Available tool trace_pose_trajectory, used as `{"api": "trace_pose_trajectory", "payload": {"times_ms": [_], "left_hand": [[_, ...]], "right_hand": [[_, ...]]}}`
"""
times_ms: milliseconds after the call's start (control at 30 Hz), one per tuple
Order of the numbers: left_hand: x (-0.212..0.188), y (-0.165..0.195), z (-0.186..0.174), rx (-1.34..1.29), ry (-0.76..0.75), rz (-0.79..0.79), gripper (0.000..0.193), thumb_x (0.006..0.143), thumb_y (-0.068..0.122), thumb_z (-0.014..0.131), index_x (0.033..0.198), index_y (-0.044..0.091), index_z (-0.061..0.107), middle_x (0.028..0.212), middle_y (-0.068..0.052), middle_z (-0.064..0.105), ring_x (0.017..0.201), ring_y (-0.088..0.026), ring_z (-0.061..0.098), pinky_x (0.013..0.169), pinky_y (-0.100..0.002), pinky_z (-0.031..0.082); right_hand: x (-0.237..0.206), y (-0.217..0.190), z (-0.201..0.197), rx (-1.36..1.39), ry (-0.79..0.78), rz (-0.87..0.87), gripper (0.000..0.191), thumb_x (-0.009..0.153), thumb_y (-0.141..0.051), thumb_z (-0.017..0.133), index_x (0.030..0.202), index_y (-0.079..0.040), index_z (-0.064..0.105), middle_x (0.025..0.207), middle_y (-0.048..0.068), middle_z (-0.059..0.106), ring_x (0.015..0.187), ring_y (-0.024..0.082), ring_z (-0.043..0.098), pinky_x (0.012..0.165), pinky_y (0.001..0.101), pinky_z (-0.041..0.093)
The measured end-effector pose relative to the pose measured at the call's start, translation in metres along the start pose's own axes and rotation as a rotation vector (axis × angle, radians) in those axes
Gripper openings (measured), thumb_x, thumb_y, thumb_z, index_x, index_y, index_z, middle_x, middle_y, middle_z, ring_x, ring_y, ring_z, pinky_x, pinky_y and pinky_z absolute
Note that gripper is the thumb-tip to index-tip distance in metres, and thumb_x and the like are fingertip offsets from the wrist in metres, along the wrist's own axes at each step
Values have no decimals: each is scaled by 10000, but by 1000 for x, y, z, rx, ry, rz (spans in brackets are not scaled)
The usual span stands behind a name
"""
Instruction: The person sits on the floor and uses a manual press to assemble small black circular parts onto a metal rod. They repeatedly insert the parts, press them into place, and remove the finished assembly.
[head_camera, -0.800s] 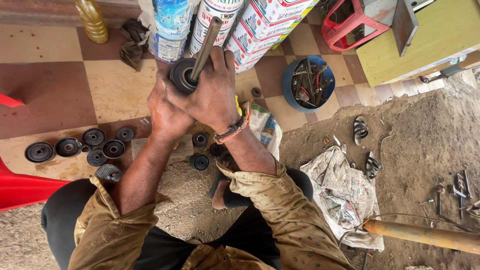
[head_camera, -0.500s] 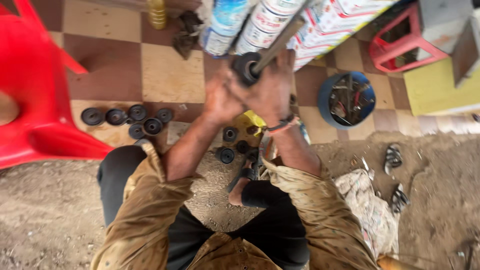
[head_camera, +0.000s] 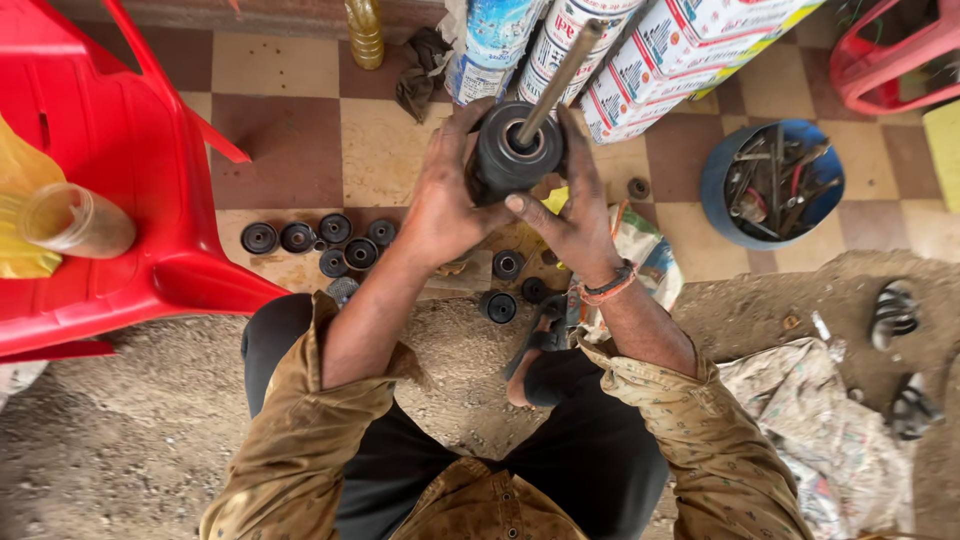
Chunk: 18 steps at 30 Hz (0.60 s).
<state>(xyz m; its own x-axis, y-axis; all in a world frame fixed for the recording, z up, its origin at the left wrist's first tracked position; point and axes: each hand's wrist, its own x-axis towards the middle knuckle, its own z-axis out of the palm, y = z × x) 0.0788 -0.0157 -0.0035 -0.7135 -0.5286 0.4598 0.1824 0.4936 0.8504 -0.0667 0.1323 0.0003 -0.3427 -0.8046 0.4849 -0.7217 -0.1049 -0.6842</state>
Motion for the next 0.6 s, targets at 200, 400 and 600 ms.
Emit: {"api": "trace_pose_trajectory", "payload": {"times_ms": [200, 400, 600], "left_hand": [[29, 15, -6, 11, -57, 71, 841, 824, 75, 874, 1527, 2, 420, 1510, -206, 519, 1461, -348, 487, 1260, -452, 362], [56, 31, -4, 187, -154, 60, 358, 947, 109, 850, 1265, 35, 702, 1281, -113, 693, 1277, -258, 674, 1132, -388, 524], [96, 68, -7, 507, -383, 180, 308, 895, 86, 883, 1160, 12, 745, 1218, -141, 679, 1129, -263, 701, 986, -380, 561]], "right_hand": [[6, 24, -6, 328, 63, 56, 921, 982, -340, 802, 1625, 40, 263, 1611, 222, 447, 1513, 309, 482, 1296, 442, 393], [2, 49, -10, 2, 17, 27, 976, 881, -351, 906, 1547, 46, 314, 1479, 245, 498, 1405, 391, 517, 1198, 477, 433], [2, 47, -20, 23, -11, 138, 1044, 828, -355, 902, 1569, 38, 279, 1420, 252, 508, 1348, 443, 516, 1124, 488, 453]]}}
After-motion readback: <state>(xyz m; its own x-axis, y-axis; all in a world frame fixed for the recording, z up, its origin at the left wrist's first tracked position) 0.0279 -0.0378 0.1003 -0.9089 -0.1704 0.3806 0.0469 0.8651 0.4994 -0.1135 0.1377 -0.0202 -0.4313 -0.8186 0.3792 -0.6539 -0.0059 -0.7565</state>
